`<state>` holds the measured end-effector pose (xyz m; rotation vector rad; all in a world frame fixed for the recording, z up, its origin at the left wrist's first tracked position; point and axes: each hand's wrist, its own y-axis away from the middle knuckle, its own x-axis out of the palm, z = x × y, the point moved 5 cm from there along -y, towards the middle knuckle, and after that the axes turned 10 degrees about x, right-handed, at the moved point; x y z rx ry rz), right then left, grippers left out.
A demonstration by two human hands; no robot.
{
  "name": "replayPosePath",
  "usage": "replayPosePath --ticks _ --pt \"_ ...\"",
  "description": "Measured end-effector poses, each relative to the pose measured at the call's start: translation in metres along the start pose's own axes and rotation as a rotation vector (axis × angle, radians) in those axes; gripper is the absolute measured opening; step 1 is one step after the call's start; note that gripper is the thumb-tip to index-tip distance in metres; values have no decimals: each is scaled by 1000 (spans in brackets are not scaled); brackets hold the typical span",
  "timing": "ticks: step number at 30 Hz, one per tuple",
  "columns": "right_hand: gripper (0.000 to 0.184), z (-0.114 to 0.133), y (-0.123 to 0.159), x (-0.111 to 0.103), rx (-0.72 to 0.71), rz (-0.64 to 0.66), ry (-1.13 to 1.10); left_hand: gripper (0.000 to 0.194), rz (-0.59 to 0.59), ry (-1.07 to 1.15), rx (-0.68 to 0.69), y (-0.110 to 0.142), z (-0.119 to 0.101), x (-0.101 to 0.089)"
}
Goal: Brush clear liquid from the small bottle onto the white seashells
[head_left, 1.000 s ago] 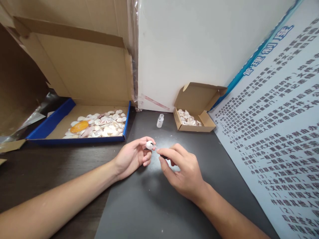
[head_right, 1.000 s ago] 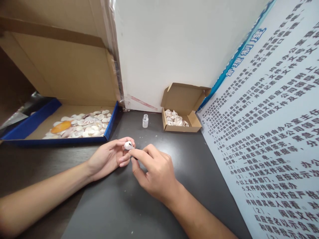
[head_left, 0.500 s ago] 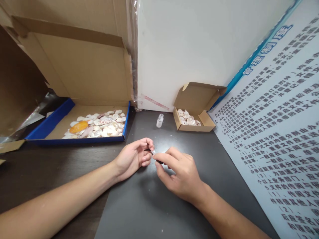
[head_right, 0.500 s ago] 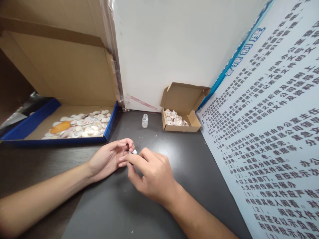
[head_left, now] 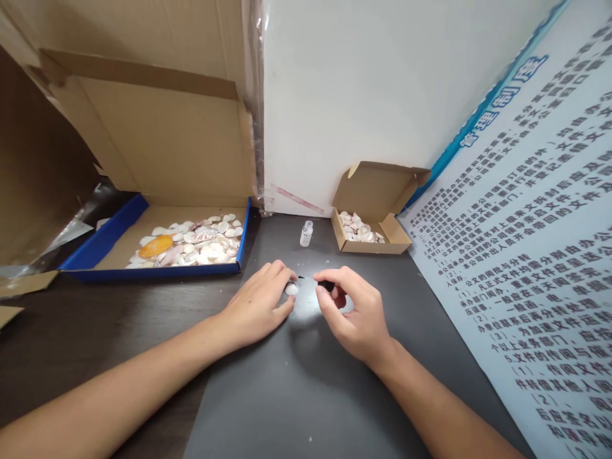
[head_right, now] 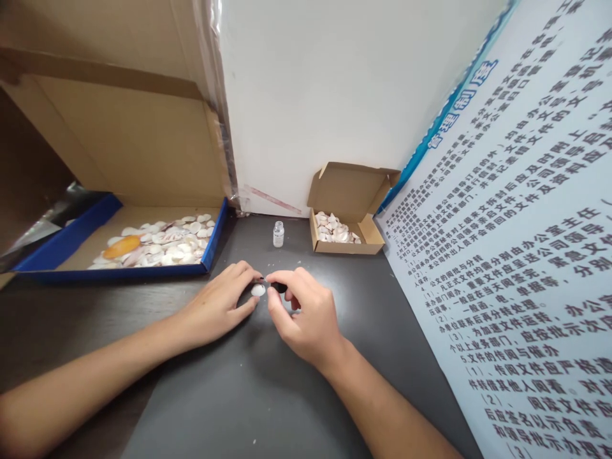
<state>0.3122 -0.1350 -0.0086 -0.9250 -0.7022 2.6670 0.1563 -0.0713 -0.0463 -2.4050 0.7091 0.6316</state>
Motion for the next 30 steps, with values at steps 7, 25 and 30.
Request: replayPosePath --ticks 7,25,30 --pt "13 2 0 0 -9 11 -28 11 201 -340 -9 0 2 8" --pt "15 7 3 0 -116 21 -15 26 27 619 -252 0 12 13" --pt "17 11 3 1 -140 34 -19 24 54 587 -193 2 10 16"
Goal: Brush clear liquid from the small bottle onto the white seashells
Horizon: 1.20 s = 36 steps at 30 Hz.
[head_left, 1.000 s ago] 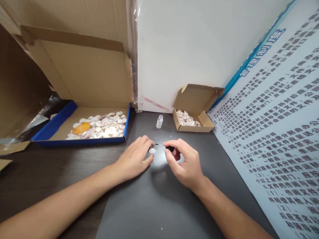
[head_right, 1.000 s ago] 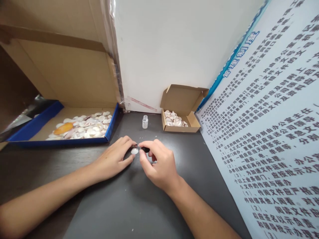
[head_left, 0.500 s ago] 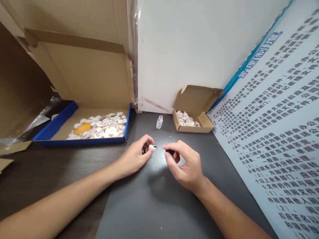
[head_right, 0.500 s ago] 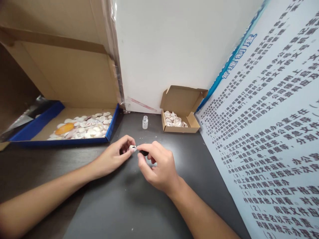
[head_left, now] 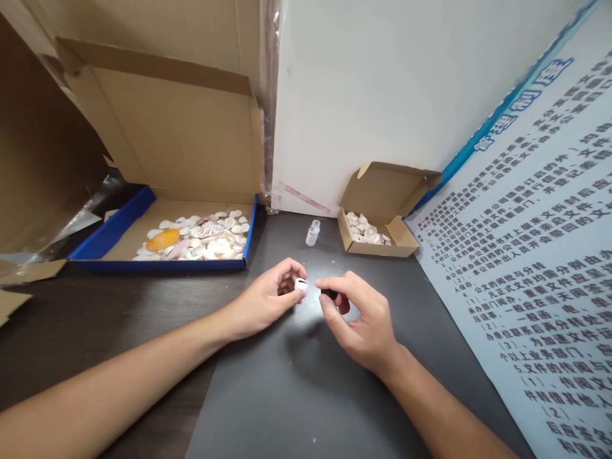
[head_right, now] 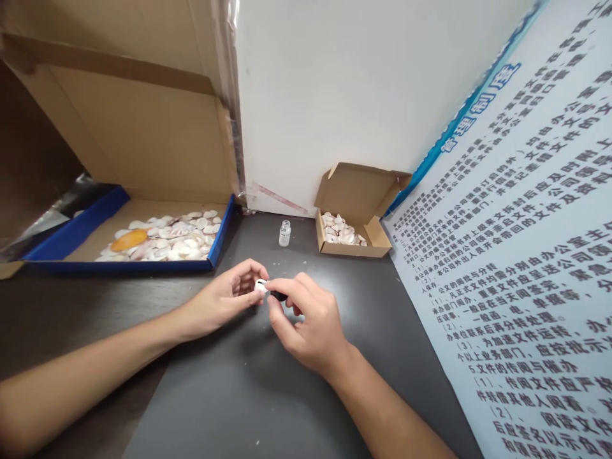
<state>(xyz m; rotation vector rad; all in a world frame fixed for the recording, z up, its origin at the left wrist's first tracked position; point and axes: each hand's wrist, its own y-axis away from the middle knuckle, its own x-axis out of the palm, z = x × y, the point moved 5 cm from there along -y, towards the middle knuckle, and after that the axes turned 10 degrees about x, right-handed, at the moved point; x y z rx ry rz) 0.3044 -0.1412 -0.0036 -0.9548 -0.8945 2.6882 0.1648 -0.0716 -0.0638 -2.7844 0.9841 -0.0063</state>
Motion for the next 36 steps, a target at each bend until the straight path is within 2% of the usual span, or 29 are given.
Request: replayPosePath --ticks 6,12,25,36 --pt "10 1 -1 1 17 19 55 19 19 -149 51 0 -2 -1" --pt "12 5 1 1 -14 28 65 17 53 -275 110 2 -3 0" --pt "16 7 3 4 -35 42 91 17 48 -291 111 2 -4 0" --pt "11 8 2 5 -35 39 113 22 69 -314 72 1 -6 1"
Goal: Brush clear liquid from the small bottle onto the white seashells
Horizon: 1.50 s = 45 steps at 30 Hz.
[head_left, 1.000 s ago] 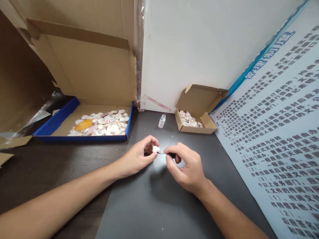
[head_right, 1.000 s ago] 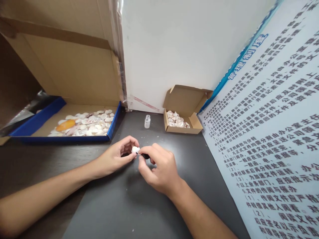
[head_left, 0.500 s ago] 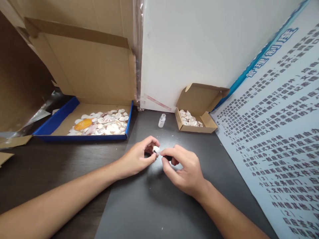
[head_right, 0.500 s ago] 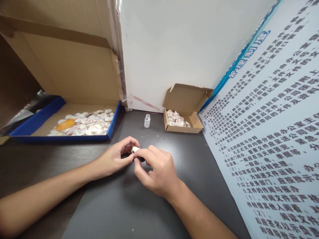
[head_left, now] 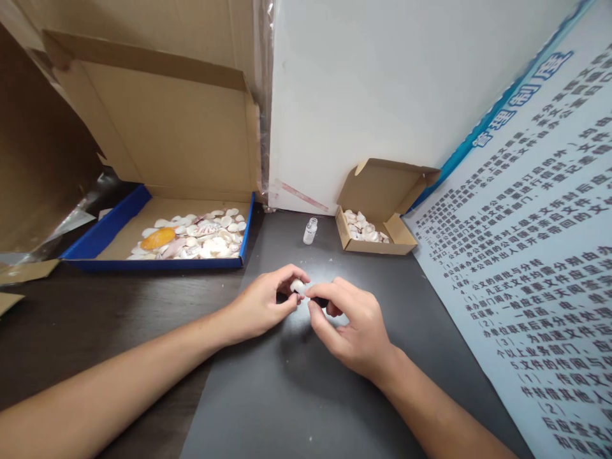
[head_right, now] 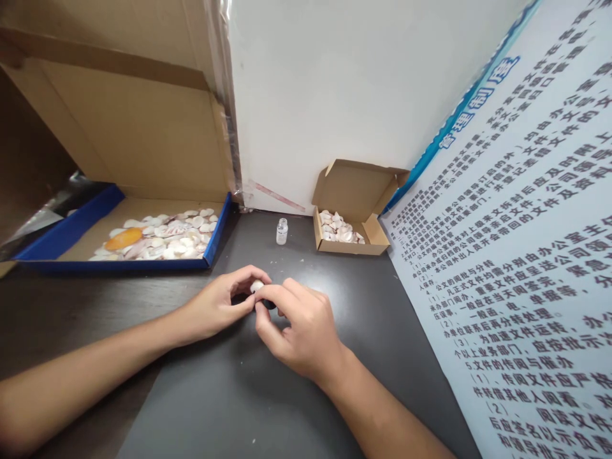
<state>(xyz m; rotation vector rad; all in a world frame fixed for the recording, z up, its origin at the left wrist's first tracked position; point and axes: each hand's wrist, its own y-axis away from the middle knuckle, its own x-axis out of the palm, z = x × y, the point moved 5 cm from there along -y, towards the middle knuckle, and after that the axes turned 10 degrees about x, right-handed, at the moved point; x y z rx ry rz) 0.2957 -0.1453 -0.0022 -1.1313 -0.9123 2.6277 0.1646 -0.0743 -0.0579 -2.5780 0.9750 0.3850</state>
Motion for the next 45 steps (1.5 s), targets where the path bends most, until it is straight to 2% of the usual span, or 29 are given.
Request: replayPosePath --ticks 5,16,21,28,45 --pt "12 0 -1 -2 2 -36 9 22 -1 -2 26 1 -1 1" --pt "11 -5 -2 -1 54 -9 35 22 -40 37 7 1 3 -1" --pt "11 -5 -3 -4 37 -51 28 22 -27 34 0 1 6 0" --pt "10 -7 -4 -4 44 -54 36 21 -29 116 14 2 5 1" --pt "14 5 0 -2 -79 -43 187 22 -67 144 -30 2 6 -1"
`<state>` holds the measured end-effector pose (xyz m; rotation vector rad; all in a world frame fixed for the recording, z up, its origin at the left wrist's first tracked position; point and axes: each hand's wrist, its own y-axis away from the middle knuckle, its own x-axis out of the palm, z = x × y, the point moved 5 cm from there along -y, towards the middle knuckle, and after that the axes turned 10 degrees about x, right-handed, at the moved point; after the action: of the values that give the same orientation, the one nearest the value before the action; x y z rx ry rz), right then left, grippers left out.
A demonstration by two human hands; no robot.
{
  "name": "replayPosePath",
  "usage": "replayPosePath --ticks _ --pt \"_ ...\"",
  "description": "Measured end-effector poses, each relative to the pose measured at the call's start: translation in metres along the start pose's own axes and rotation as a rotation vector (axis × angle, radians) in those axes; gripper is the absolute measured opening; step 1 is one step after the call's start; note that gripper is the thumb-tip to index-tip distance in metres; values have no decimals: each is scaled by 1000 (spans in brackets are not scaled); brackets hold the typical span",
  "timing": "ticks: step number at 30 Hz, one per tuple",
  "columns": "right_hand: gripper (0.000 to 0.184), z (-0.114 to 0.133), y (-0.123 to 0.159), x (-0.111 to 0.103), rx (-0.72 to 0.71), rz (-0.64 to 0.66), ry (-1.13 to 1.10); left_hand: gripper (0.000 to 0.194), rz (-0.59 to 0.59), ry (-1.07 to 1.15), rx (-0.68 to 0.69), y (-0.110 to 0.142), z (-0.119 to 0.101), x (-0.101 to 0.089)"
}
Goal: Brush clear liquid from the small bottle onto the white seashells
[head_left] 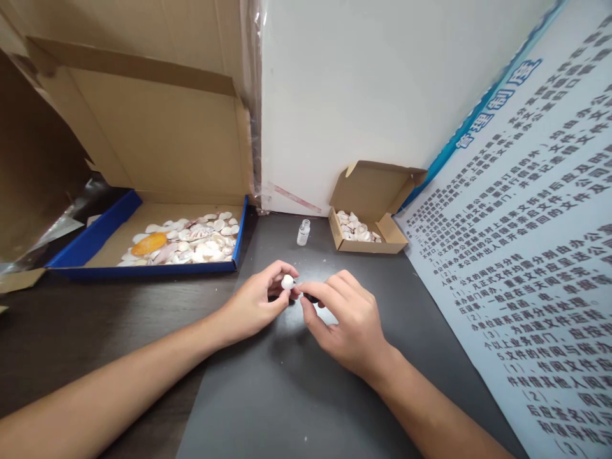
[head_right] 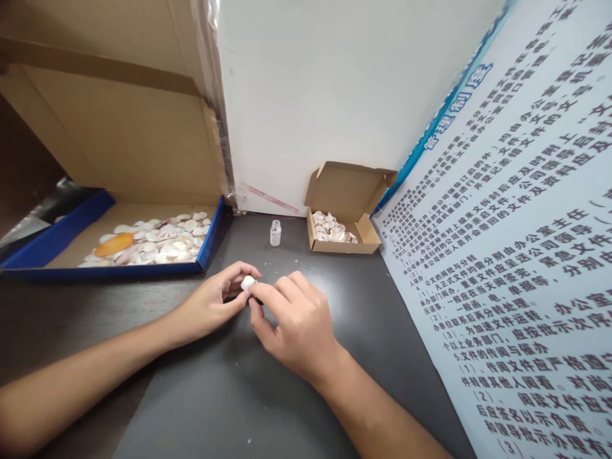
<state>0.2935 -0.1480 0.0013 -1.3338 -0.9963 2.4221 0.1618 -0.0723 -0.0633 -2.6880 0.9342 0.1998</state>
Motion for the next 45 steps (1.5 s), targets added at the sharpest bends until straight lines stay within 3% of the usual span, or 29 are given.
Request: replayPosePath --ticks 13,23,34,45 --pt "12 0 0 -1 12 0 -71 18 16 30 21 0 -2 2" --pt "9 -1 0 0 23 -14 -92 19 4 -189 54 0 -8 -2" --pt "10 -5 -2 -3 54 -16 -109 25 -7 -32 -10 -2 -4 -1" --pt "10 -10 -2 0 114 26 -128 24 -14 -36 -15 -3 -2 -2"
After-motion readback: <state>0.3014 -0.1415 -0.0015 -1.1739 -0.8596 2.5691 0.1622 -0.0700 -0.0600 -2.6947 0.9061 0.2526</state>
